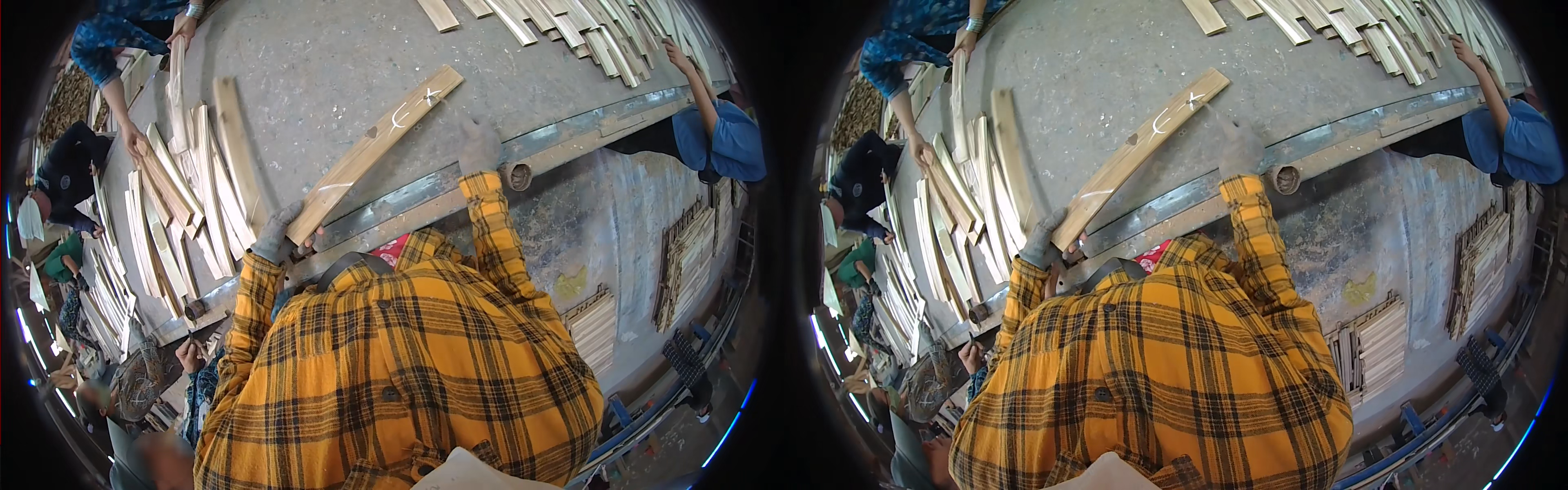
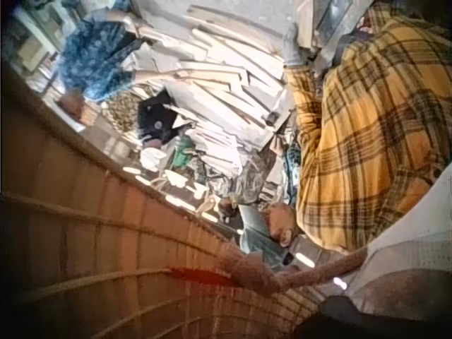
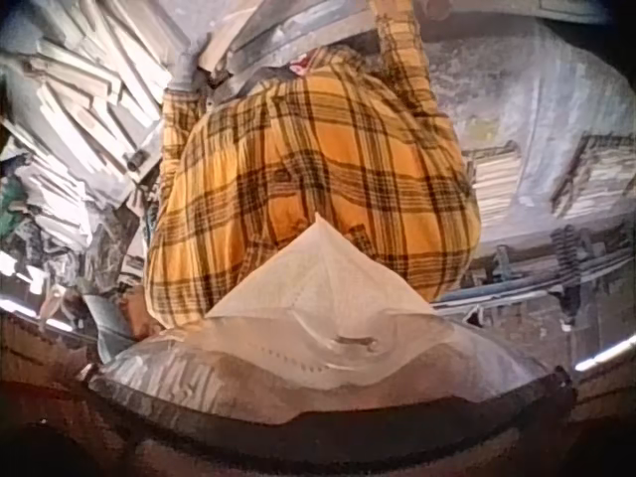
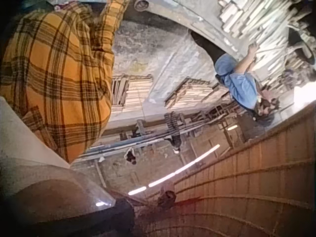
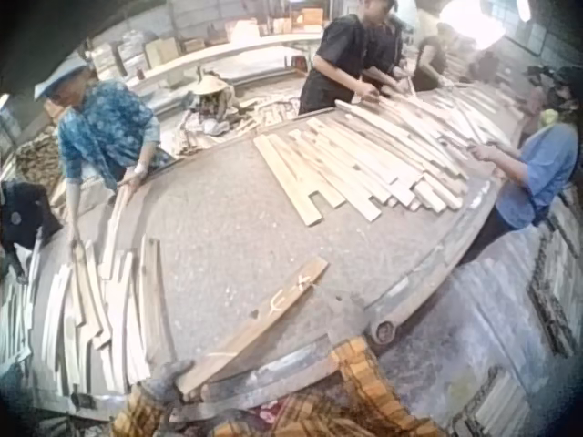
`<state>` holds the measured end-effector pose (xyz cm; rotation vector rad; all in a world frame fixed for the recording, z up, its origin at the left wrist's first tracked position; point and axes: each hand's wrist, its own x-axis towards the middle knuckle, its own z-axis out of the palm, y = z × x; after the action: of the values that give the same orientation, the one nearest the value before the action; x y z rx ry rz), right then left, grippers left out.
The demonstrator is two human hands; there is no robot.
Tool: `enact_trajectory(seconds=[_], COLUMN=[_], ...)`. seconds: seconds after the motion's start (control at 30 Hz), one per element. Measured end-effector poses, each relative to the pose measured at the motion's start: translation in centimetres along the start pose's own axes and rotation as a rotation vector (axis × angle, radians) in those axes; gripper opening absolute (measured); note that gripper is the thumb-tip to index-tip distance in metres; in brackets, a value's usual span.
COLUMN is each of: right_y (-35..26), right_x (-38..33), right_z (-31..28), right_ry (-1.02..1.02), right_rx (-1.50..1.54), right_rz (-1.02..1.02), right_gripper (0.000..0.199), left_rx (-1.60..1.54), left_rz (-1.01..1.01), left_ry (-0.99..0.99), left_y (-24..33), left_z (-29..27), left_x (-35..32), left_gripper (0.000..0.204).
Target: The person assembles wooden frames by hand in a workshop setting. They pick up thin wooden slats, align them with pre-cut notches, and press them together to form rectangular structures. The person handles the pieces one at a time, occasionally adjusting their position on the workbench before moving to the next assembly.
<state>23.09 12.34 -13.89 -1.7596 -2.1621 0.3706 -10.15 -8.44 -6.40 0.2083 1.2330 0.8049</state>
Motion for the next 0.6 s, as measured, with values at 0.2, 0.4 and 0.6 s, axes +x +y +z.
enact_trajectory(seconds=[0.2, 0.4, 0.6], right_y=[-0.1, 0.3, 0.6], right_x=[0.5, 0.1, -0.5], right_z=[1.7, 0.9, 1.4], right_ry=[0.019, 0.096, 0.073], right_rx=[0.052, 0.174, 0.142], right_rz=[-0.043, 0.015, -0.052], right_gripper=[0.039, 0.038, 0.037], left_rx=[0.032, 0.047, 0.049], left_rz=[0.006, 0.010, 0.019], left_ry=[-0.006, -0.023, -0.043], left_y=[0.9, 1.2, 1.4], left_z=[0.5, 0.3, 0.6], left_x=[0.2, 0.4, 0.9], left_gripper=[0.047, 0.047, 0.047])
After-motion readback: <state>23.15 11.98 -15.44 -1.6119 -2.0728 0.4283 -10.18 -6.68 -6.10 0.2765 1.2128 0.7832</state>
